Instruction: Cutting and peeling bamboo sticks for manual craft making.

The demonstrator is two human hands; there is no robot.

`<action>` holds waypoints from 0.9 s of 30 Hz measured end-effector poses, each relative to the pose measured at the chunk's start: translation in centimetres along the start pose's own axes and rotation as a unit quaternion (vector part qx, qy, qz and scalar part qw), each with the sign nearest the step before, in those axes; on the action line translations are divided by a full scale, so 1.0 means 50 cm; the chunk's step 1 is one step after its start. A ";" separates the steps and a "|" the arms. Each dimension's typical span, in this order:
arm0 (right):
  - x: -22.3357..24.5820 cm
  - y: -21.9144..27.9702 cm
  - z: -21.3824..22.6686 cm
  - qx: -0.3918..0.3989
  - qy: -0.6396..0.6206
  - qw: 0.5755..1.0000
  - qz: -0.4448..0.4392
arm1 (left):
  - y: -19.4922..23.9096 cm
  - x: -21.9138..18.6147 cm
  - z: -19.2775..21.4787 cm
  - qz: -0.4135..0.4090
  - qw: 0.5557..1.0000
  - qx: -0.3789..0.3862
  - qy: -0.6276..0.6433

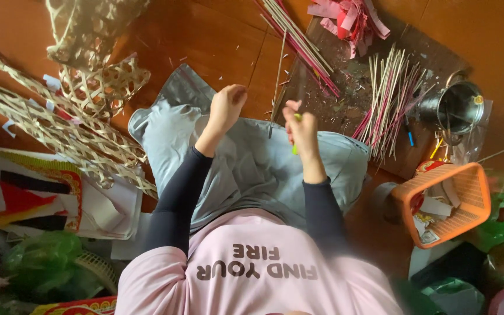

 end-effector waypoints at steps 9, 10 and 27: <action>-0.157 -0.264 -0.066 -0.206 0.172 0.928 0.259 | 0.125 0.149 -0.080 0.116 0.980 0.082 0.142; -0.153 -0.277 -0.070 -0.211 0.163 0.929 0.256 | 0.117 0.152 -0.080 0.113 0.980 0.090 0.137; -0.099 -0.090 -0.124 0.145 -0.082 0.986 0.000 | -0.146 -0.038 0.067 0.029 0.948 -0.081 0.306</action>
Point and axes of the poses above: each hand's wrist, its own y-axis away from the middle knuckle, its own z-axis out of the back of the hand, x = y × z, the point moved 9 cm from there along -y, towards the middle knuckle, and after that the axes turned 14 degrees about -z, right-handed, at the moved point
